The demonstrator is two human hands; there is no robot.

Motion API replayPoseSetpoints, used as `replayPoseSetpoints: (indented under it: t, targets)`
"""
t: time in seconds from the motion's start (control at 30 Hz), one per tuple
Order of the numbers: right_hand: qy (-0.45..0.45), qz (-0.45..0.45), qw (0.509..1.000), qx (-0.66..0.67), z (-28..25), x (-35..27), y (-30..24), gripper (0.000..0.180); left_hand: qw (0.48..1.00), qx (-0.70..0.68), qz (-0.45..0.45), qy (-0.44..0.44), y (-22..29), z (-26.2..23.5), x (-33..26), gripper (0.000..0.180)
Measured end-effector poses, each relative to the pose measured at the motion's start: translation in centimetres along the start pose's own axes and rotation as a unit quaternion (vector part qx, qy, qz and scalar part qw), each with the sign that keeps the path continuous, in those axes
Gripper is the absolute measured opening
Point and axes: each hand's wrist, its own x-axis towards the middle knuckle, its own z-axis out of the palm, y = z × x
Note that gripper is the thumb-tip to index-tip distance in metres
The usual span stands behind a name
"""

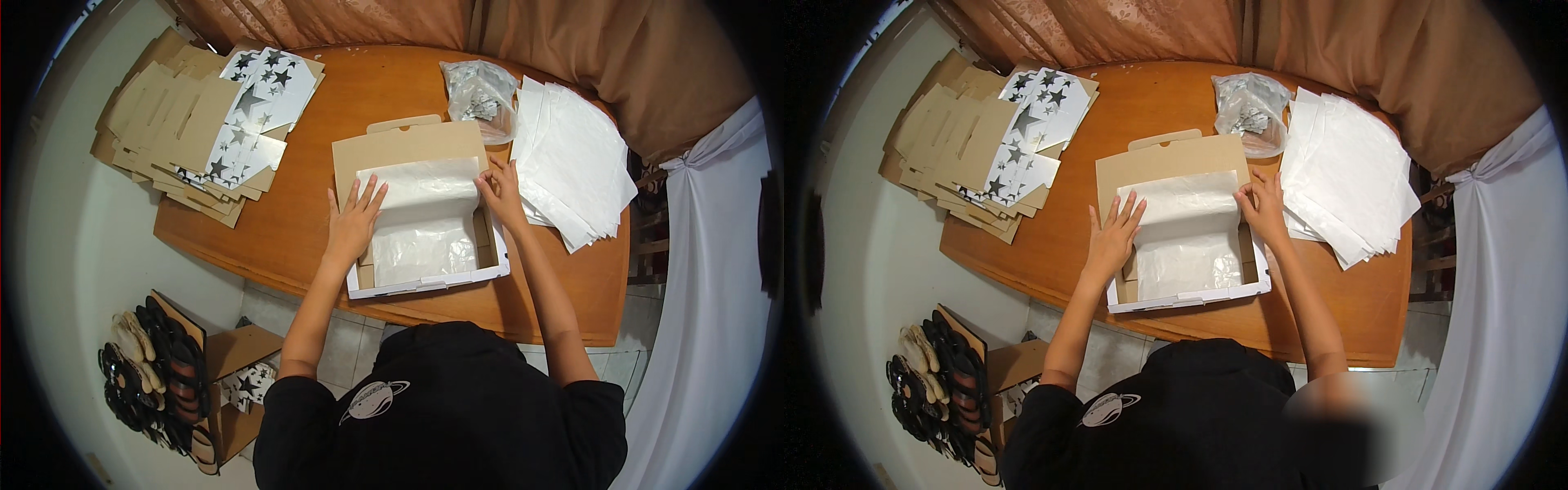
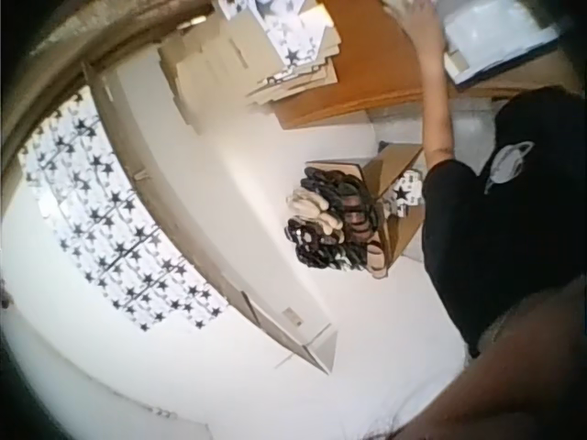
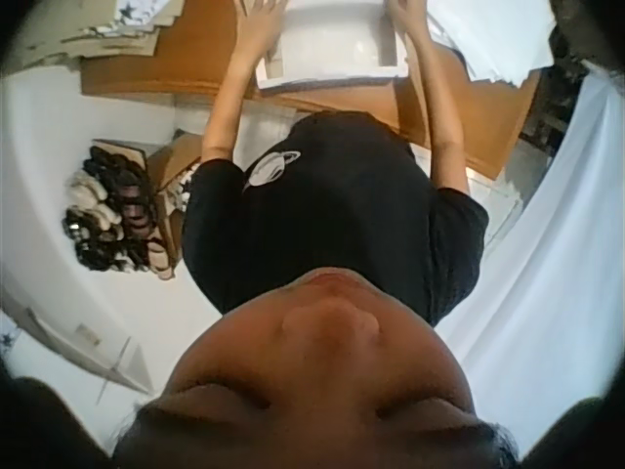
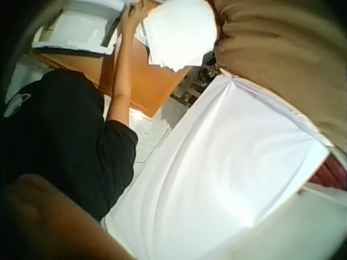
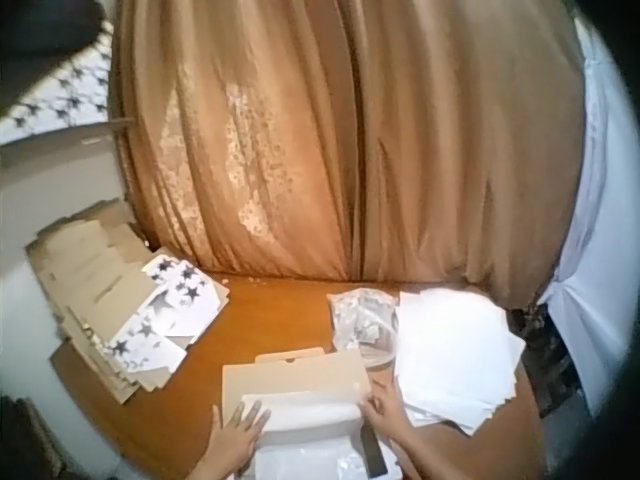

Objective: Folding cardboard into shoe boxes, placing tissue paper and silica gel inside, and stacking the completed boxes on a shelf.

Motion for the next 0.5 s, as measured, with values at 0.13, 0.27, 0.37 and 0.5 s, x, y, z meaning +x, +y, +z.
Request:
replayPoseSetpoints:
  t: [0.13, 0.27, 0.37, 0.5]
  targets:
    - [0.128, 0.008, 0.991, -0.041, 1.2, -0.9, -2.8, 0.03, 0.999, -0.017, -0.035, 0.017, 0.8, -0.6, -0.2, 0.048]
    - [-0.018, -0.163, 0.939, -0.301, 0.6, -1.8, -4.8, 0.059, 0.994, -0.087, -0.051, 0.041, 1.3, -0.4, 0.0, 0.048]
    - [-0.151, -0.079, 0.924, -0.341, 0.2, -2.5, -5.7, 0.065, 0.993, -0.07, -0.097, -0.021, 1.9, -0.5, 0.0, 0.05]
    - [-0.159, -0.041, 0.94, -0.298, 0.6, -3.7, -4.3, 0.073, 0.988, -0.116, -0.093, -0.036, 1.5, -0.4, 0.1, 0.053]
